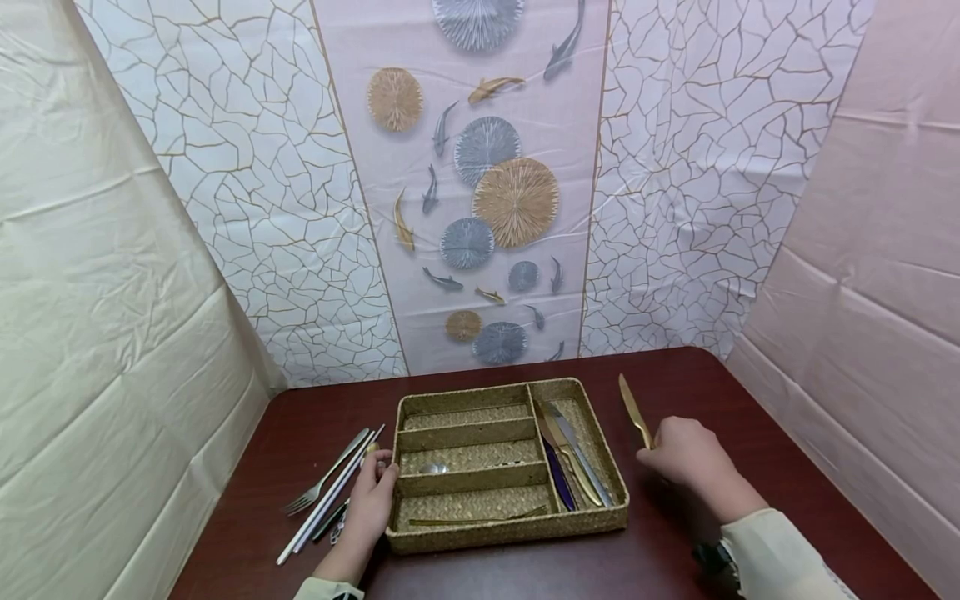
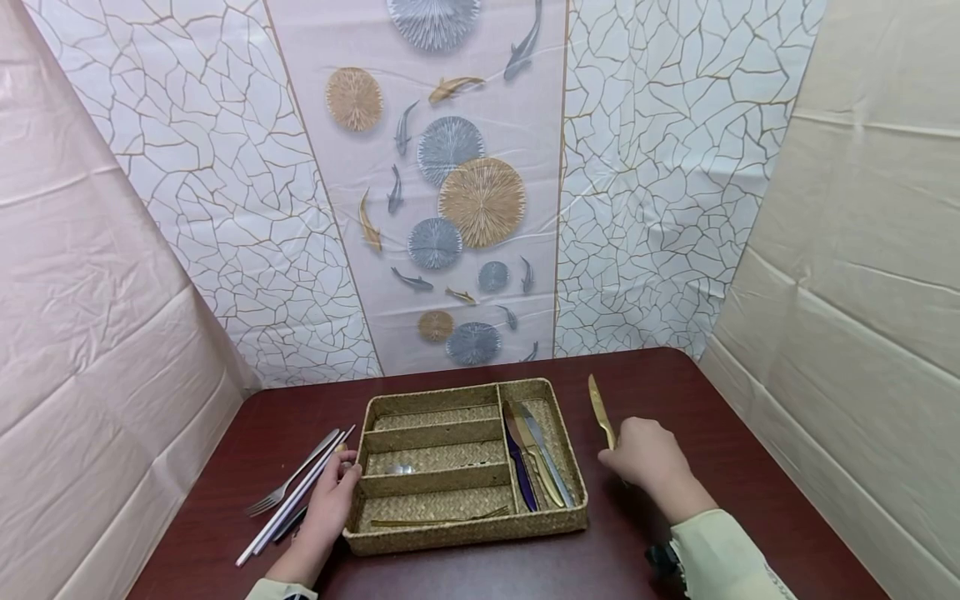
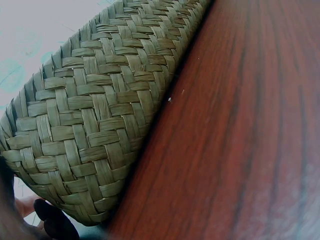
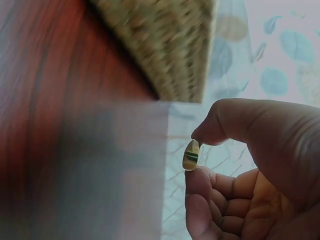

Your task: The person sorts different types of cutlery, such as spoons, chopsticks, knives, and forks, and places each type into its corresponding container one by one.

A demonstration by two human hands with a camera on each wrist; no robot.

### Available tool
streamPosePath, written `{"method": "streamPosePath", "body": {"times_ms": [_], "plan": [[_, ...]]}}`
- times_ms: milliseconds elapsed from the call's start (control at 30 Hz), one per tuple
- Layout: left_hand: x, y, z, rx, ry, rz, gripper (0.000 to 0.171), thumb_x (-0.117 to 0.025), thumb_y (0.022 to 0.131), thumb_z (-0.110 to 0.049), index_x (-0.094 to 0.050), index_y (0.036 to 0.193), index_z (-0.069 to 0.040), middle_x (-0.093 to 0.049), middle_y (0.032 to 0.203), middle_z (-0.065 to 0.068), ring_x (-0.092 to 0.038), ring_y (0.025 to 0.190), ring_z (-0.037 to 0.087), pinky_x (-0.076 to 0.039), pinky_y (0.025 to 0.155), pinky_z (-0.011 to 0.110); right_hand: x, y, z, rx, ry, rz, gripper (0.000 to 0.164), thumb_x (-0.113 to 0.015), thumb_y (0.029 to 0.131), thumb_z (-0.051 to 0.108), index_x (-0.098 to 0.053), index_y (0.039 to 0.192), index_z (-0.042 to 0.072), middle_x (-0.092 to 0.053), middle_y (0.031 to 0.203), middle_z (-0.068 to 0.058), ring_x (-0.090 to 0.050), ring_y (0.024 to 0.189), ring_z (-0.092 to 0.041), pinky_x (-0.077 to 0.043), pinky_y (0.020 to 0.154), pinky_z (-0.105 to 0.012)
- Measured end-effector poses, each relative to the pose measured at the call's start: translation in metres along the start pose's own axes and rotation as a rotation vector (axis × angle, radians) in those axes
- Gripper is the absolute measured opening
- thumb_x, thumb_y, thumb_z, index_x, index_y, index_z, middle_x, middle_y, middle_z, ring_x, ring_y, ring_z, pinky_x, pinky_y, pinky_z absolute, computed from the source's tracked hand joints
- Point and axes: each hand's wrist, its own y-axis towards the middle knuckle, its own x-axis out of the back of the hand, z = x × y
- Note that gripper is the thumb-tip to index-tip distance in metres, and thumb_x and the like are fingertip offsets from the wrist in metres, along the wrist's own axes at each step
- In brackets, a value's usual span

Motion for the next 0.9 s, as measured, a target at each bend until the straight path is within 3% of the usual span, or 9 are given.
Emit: {"method": "streamPosePath", "body": {"times_ms": [200, 467, 733, 900], "plan": [[0.000, 0.000, -0.001, -0.002, -0.002, -0.005, 0.027, -0.051, 0.101, -0.018, -0.053, 0.125, -0.006, -0.046, 0.085, 0.008, -0.045, 0.070, 0.021, -0.038, 0.066, 0.037, 0.000, 0.000, 0.024, 0.046, -0.024, -0.051, 0.036, -0.067, 0.069, 0.026, -0.041, 0.045, 0.020, -0.032, 0.040, 0.009, -0.032, 0.037, -0.011, -0.027, 0.039, -0.029], [0.000, 0.000, -0.001, 0.007, -0.003, 0.006, 0.028, -0.050, 0.101, -0.020, -0.052, 0.126, -0.008, -0.046, 0.086, 0.008, -0.045, 0.070, 0.021, -0.038, 0.065, 0.037, -0.002, -0.010, 0.061, 0.110, -0.049, -0.069, 0.037, -0.063, 0.065, 0.019, -0.032, 0.044, 0.022, -0.019, 0.045, 0.010, -0.016, 0.042, -0.009, -0.020, 0.040, -0.029], [0.002, 0.001, 0.000, 0.004, -0.002, -0.008, 0.028, -0.051, 0.101, -0.019, -0.053, 0.126, -0.007, -0.048, 0.088, 0.010, -0.046, 0.073, 0.022, -0.039, 0.067, 0.037, -0.013, -0.010, 0.091, 0.189, -0.094, -0.064, 0.038, -0.066, 0.068, 0.020, -0.034, 0.046, 0.020, -0.021, 0.046, 0.009, -0.020, 0.042, -0.011, -0.022, 0.040, -0.031], [0.000, 0.000, 0.000, 0.001, -0.005, -0.003, 0.027, -0.050, 0.101, -0.019, -0.053, 0.125, -0.007, -0.047, 0.087, 0.009, -0.046, 0.072, 0.022, -0.039, 0.067, 0.037, -0.021, -0.005, 0.101, 0.191, -0.144, -0.042, 0.038, -0.070, 0.070, 0.024, -0.038, 0.050, 0.019, -0.031, 0.048, 0.006, -0.029, 0.042, -0.014, -0.030, 0.041, -0.034]]}}
